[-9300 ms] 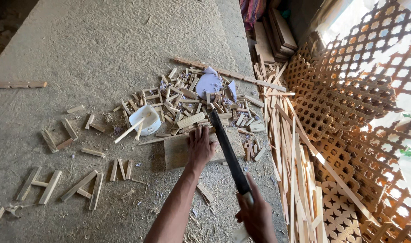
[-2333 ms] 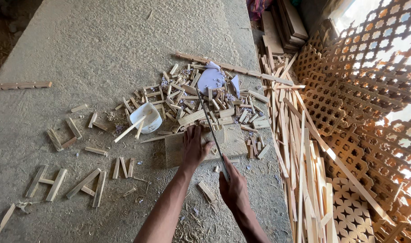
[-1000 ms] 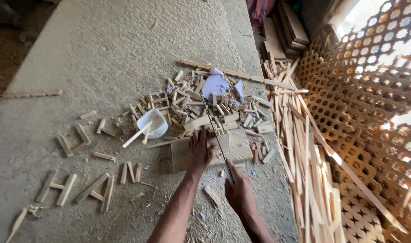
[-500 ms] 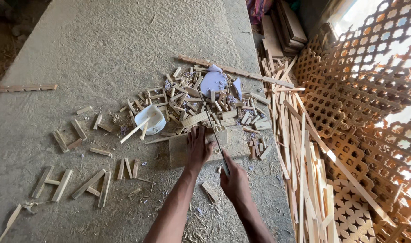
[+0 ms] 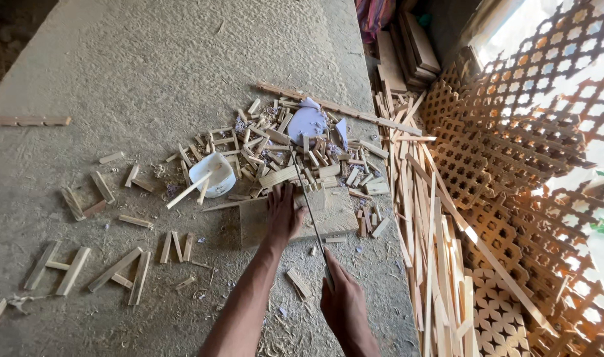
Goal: The person uses a hand saw to cut a small rectangular piece of wood on a workbench. They hold the wood with their left hand and saw with their right hand, producing sawdust. The person briefly pauses to reposition the wood before continuing to saw.
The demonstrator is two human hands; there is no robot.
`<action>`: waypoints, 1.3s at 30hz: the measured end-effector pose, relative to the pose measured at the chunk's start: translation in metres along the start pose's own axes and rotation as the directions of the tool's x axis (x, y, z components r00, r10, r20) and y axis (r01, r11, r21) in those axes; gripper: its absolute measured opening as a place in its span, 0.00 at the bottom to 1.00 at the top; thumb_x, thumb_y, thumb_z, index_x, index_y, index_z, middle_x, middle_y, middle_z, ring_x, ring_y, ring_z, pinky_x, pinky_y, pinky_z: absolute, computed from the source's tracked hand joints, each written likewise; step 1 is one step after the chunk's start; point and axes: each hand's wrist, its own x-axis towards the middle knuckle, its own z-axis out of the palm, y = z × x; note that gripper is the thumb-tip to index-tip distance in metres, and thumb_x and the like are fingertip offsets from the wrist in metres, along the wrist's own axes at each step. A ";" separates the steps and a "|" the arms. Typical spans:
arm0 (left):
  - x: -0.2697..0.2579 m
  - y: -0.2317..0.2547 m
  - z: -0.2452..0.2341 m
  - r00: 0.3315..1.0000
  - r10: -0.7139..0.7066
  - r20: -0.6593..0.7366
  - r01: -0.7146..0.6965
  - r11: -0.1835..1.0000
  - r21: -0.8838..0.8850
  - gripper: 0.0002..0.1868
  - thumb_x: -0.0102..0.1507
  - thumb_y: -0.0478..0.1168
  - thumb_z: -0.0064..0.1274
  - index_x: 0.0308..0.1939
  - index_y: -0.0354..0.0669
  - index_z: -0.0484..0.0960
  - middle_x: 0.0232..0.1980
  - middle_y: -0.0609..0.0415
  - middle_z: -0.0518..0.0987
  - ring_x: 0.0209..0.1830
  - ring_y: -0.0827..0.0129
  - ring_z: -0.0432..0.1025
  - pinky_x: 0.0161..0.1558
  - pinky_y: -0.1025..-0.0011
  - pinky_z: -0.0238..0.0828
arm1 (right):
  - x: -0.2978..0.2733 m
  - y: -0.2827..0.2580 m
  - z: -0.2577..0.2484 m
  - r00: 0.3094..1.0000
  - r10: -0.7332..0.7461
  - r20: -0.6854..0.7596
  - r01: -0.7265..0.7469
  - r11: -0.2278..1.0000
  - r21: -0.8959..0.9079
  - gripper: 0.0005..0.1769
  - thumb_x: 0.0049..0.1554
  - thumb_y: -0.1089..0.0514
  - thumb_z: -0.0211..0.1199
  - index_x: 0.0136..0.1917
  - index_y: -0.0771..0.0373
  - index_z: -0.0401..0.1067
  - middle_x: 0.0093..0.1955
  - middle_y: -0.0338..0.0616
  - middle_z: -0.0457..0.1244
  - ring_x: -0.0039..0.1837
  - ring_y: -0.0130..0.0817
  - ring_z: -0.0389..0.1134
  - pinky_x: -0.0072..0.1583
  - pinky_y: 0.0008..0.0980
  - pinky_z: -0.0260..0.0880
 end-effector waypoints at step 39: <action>0.005 0.008 -0.005 0.991 -0.123 0.054 0.117 0.987 0.107 0.59 0.59 0.82 0.11 0.83 0.47 0.47 0.84 0.30 0.45 0.84 0.33 0.34 0.78 0.35 0.24 | 0.000 -0.020 -0.055 0.876 0.455 0.159 -0.479 0.785 0.393 0.36 0.55 0.61 0.66 0.76 0.51 0.65 0.31 0.46 0.70 0.23 0.32 0.68 0.26 0.30 0.76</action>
